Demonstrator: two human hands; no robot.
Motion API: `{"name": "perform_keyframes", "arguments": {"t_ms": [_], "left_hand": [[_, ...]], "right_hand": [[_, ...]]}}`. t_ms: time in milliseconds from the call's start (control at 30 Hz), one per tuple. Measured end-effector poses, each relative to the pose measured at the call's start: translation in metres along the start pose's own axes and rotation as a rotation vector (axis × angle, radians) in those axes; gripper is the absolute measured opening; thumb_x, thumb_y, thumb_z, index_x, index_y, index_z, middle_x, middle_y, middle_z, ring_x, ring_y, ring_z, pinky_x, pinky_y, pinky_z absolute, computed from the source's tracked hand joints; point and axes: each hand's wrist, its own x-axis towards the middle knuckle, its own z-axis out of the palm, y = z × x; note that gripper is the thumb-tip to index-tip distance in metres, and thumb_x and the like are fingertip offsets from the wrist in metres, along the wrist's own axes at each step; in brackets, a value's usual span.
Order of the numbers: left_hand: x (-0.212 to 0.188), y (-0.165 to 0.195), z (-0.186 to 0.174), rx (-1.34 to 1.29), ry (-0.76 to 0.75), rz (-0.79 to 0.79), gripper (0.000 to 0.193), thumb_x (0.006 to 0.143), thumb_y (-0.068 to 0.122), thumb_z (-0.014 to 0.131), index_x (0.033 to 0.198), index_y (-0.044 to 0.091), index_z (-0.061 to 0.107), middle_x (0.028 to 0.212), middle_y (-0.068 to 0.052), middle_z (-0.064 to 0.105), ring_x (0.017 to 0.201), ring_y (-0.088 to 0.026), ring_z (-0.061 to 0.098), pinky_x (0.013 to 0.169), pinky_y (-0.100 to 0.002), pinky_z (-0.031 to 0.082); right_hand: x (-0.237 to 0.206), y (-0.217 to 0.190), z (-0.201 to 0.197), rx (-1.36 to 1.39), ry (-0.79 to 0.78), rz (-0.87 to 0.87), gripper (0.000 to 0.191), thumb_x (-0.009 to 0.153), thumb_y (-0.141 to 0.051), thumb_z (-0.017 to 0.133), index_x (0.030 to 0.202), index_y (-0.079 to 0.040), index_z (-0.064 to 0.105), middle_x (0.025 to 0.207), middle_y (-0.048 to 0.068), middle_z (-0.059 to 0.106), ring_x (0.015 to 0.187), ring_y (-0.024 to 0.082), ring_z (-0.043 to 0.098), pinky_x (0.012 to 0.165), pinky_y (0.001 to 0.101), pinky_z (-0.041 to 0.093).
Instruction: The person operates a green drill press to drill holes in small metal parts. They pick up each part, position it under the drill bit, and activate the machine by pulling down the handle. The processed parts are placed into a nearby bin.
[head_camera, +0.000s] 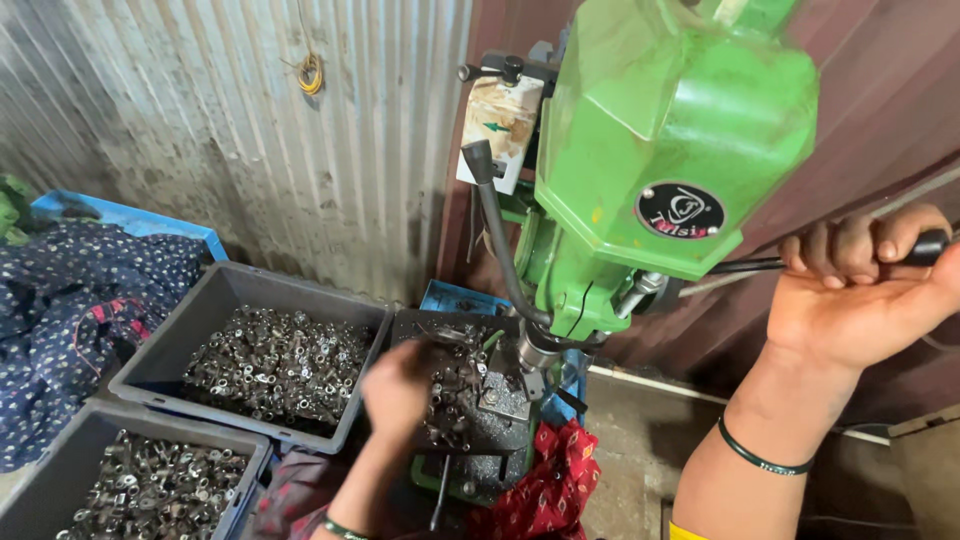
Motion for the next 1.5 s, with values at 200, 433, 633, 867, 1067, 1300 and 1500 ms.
{"name": "perform_keyframes", "arguments": {"t_ms": [200,433,633,867,1067,1300,1500], "left_hand": [[0.000,-0.030,-0.010,0.559,-0.025,0.175,0.050,0.072,0.024,0.077,0.120,0.009,0.069,0.128,-0.018,0.062,0.119,-0.037,0.056,0.097,-0.054,0.043],[-0.014,-0.040,0.014,0.476,-0.262,0.008,0.026,0.081,0.032,0.072,0.101,0.017,0.075,0.107,-0.009,0.067,0.106,-0.033,0.063,0.087,-0.048,0.050],[-0.010,-0.038,0.006,0.210,-0.197,0.028,0.019,0.083,0.026,0.075,0.097,0.014,0.077,0.100,-0.009,0.074,0.093,-0.035,0.071,0.077,-0.045,0.056],[-0.020,-0.015,0.061,-0.780,-0.179,-0.181,0.018,0.084,0.001,0.078,0.101,-0.001,0.072,0.093,-0.007,0.079,0.086,-0.012,0.072,0.080,-0.027,0.057],[-0.027,-0.008,0.091,-0.857,-0.177,-0.162,0.015,0.088,-0.002,0.078,0.102,-0.002,0.071,0.094,-0.007,0.076,0.086,-0.009,0.067,0.079,-0.024,0.054],[-0.045,-0.008,0.086,-0.922,-0.108,-0.177,0.018,0.084,-0.004,0.077,0.101,-0.001,0.073,0.093,-0.005,0.078,0.085,-0.006,0.069,0.076,-0.022,0.054],[-0.042,-0.013,0.094,-0.911,-0.123,-0.150,0.016,0.087,-0.005,0.078,0.102,-0.001,0.074,0.090,-0.005,0.075,0.079,-0.005,0.062,0.068,-0.022,0.049]], "right_hand": [[0.003,-0.003,-0.017,-0.096,-0.045,-0.032,0.047,0.112,-0.049,0.038,0.088,-0.010,0.032,0.064,0.002,0.025,0.051,0.016,0.021,0.050,0.0318,0.020],[0.001,-0.015,-0.029,-0.155,-0.075,-0.019,0.051,0.114,-0.050,0.038,0.086,-0.008,0.031,0.067,0.004,0.026,0.054,0.018,0.021,0.054,0.0344,0.022],[-0.003,-0.007,-0.015,-0.147,-0.064,-0.040,0.053,0.112,-0.053,0.039,0.086,-0.008,0.031,0.065,0.003,0.026,0.054,0.018,0.021,0.053,0.0354,0.022],[-0.006,-0.002,-0.005,0.181,0.056,0.003,0.056,0.111,-0.057,0.033,0.087,-0.006,0.028,0.060,0.006,0.021,0.050,0.020,0.018,0.048,0.0385,0.020],[0.001,-0.018,-0.026,-0.797,-0.338,-0.100,0.055,0.110,-0.059,0.048,0.083,-0.012,0.034,0.061,-0.003,0.025,0.054,0.011,0.019,0.052,0.0242,0.017],[-0.004,-0.005,-0.010,-0.114,-0.053,-0.056,0.059,0.110,-0.062,0.035,0.084,-0.009,0.027,0.059,0.001,0.019,0.051,0.015,0.013,0.048,0.0326,0.015],[-0.011,0.007,0.017,0.030,0.020,-0.027,0.060,0.110,-0.062,0.032,0.084,-0.008,0.025,0.058,0.003,0.018,0.050,0.016,0.012,0.047,0.0347,0.015]]}}
